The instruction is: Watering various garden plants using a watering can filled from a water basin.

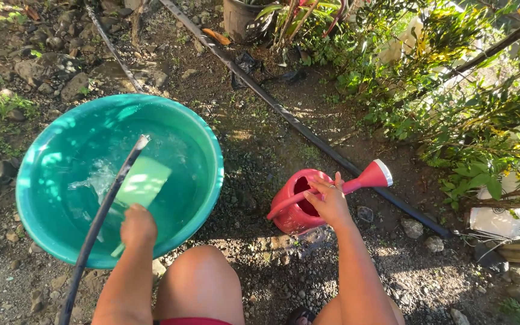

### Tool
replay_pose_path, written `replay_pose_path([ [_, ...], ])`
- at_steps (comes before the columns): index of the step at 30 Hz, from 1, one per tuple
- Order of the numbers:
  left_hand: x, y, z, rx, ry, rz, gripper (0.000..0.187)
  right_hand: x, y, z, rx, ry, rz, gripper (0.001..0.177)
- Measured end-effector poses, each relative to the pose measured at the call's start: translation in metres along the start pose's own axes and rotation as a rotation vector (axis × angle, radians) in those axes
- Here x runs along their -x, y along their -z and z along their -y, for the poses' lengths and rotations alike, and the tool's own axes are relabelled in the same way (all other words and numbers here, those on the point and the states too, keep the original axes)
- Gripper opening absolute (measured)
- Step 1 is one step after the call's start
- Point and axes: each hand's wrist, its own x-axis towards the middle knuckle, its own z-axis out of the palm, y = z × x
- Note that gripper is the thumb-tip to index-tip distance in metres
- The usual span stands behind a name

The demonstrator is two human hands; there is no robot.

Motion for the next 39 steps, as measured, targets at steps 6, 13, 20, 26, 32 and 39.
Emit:
replay_pose_path([
  [6, -0.001, -0.004, -0.011, 0.238, 0.131, 0.383, 0.021, 0.0, -0.005, 0.003, 0.053, -0.009, 0.007, 0.044],
  [13, 0.039, 0.056, -0.053, 1.037, 0.362, 0.599, 0.022, 0.006, 0.003, 0.02, 0.129, 0.001, 0.045, 0.045],
  [20, 0.082, 0.136, -0.126, 1.078, 0.144, 0.584, 0.021, 0.006, -0.014, 0.011, 0.345, 0.056, -0.055, 0.05],
  [26, 0.106, 0.154, -0.183, 1.066, 0.002, 0.702, 0.015, 0.006, -0.016, 0.012, 0.326, 0.058, -0.109, 0.057],
  [32, 0.119, 0.127, -0.217, 0.913, -0.098, 0.776, 0.019, 0.011, -0.008, 0.019, 0.292, 0.111, -0.122, 0.061],
  [39, 0.137, 0.135, -0.25, 0.707, -0.213, 0.727, 0.019, 0.01, -0.007, 0.018, 0.284, 0.137, -0.112, 0.06],
])
